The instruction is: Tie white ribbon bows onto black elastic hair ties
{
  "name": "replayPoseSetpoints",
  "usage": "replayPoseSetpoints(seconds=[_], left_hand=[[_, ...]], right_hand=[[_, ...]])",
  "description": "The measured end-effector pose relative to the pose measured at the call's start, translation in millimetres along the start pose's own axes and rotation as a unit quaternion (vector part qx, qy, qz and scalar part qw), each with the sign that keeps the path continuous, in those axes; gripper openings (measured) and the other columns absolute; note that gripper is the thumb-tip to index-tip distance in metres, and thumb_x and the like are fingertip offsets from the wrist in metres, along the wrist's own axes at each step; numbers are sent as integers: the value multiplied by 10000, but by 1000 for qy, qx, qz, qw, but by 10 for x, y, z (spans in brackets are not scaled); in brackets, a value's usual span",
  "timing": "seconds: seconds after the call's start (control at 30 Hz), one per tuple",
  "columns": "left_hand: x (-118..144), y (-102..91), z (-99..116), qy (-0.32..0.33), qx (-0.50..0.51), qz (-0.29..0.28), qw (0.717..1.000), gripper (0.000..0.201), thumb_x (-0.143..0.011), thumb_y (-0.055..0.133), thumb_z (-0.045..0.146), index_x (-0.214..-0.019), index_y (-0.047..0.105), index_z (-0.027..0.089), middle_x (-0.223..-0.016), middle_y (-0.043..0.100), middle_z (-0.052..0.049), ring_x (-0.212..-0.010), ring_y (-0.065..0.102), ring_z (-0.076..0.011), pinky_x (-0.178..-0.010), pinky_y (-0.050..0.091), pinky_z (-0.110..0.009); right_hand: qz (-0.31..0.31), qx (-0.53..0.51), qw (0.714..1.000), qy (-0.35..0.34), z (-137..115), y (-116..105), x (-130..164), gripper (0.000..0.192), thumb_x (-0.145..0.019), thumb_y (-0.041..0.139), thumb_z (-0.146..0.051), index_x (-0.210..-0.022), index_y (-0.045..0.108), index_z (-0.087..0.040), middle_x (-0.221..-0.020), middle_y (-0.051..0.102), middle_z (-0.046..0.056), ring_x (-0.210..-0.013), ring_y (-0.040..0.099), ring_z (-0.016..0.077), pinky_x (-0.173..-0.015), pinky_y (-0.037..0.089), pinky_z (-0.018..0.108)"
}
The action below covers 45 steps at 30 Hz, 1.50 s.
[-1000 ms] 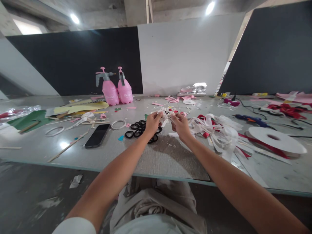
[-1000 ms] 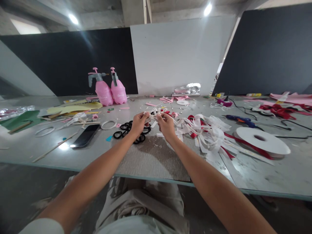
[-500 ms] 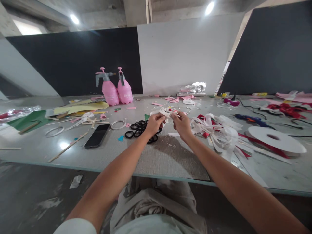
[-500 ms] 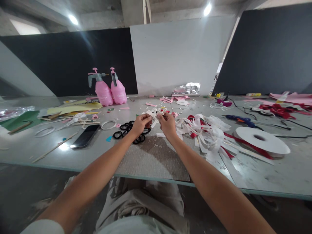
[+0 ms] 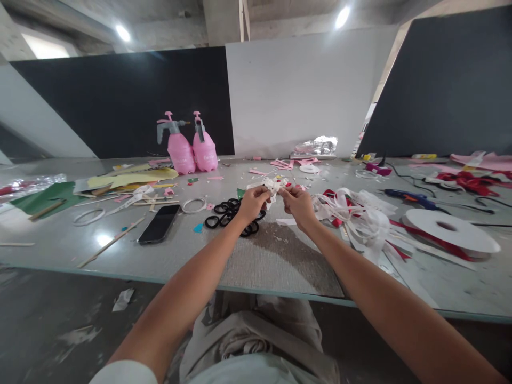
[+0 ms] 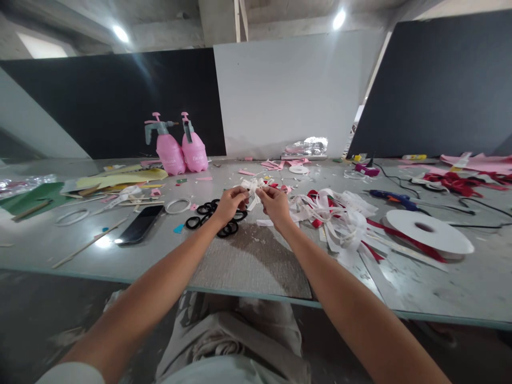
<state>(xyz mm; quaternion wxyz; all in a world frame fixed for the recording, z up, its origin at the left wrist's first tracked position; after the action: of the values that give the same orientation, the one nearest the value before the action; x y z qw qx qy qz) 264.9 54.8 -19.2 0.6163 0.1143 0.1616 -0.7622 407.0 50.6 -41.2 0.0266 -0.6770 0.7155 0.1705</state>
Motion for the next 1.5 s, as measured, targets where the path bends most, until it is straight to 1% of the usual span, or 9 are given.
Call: replayPoseSetpoints(seconds=[0.3,0.47,0.57,0.83,1.07,1.17,1.3,1.4,1.5], left_hand=[[-11,47,-45,10,-10,-33,999,226,-770,607,373,-698,571,162,-595,547,17,-464,478,-78,-473,384,-217],[30,-53,65,72,-59,37,995,196,-798,614,373,-830,570,184,-720,570,8,-572,511,-90,-543,419,-205],[64,-52,135,106,-85,44,990,204,-829,591,387,-862,594,185,-778,586,-3,-592,514,-91,-566,422,-207],[88,9,126,100,-81,16,992,374,-852,567,419,-1157,617,208,-921,655,-44,-654,572,-114,-616,460,-221],[94,87,59,95,-94,-17,991,497,-846,587,447,-1279,589,203,-1168,656,-126,-936,637,-218,-763,509,-301],[111,128,105,126,-106,-46,985,504,-866,574,428,-1328,549,229,-1255,625,-123,-1127,591,-246,-900,485,-338],[125,164,154,155,-132,-80,976,500,-897,534,420,-1352,521,213,-1406,519,-124,-1319,461,-244,-1098,338,-372],[138,186,162,146,-134,-96,975,516,-901,521,439,-1363,511,210,-1455,468,-122,-1365,407,-248,-1129,291,-378],[164,220,167,129,-123,-113,977,530,-901,505,469,-1373,504,228,-1387,533,-108,-1345,422,-253,-1087,340,-374]], right_hand=[[-25,-23,999,4,16,36,8,369,-708,704,-504,-694,486,-206,-466,356,-99,-357,261,38,-337,205,182],[-13,-28,999,-7,-5,17,-3,382,-709,715,-485,-653,467,-199,-458,369,-91,-350,270,32,-333,209,184],[-11,-35,999,-17,-44,19,6,372,-709,717,-488,-679,489,-195,-453,357,-97,-349,264,31,-333,212,182],[-23,-26,999,-24,-117,78,57,361,-698,719,-493,-707,502,-204,-451,334,-109,-358,242,37,-335,201,187],[-33,-30,999,-13,-113,89,63,381,-682,725,-496,-661,481,-205,-452,347,-101,-364,256,37,-352,207,192],[-35,-37,998,-21,-114,71,48,333,-711,691,-476,-695,496,-207,-457,345,-101,-371,258,43,-357,213,193],[-34,-26,999,-29,-127,47,35,285,-737,653,-447,-714,490,-215,-461,336,-100,-373,266,49,-357,209,190],[-36,20,998,-53,-164,28,23,266,-756,635,-431,-705,495,-211,-467,348,-93,-371,276,49,-359,215,192],[-44,82,992,-84,-193,10,3,260,-768,618,-404,-662,487,-205,-465,362,-82,-376,303,54,-366,227,198]])
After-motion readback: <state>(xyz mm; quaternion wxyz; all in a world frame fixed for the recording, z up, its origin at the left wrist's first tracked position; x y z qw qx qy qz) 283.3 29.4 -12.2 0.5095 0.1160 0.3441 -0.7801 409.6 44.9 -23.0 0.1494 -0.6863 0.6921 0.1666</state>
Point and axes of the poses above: each hand's wrist, its own x-axis away from the middle knuckle, its own y-axis out of the palm, z = x × y, the point moved 7 cm from there along -x, towards the middle knuckle
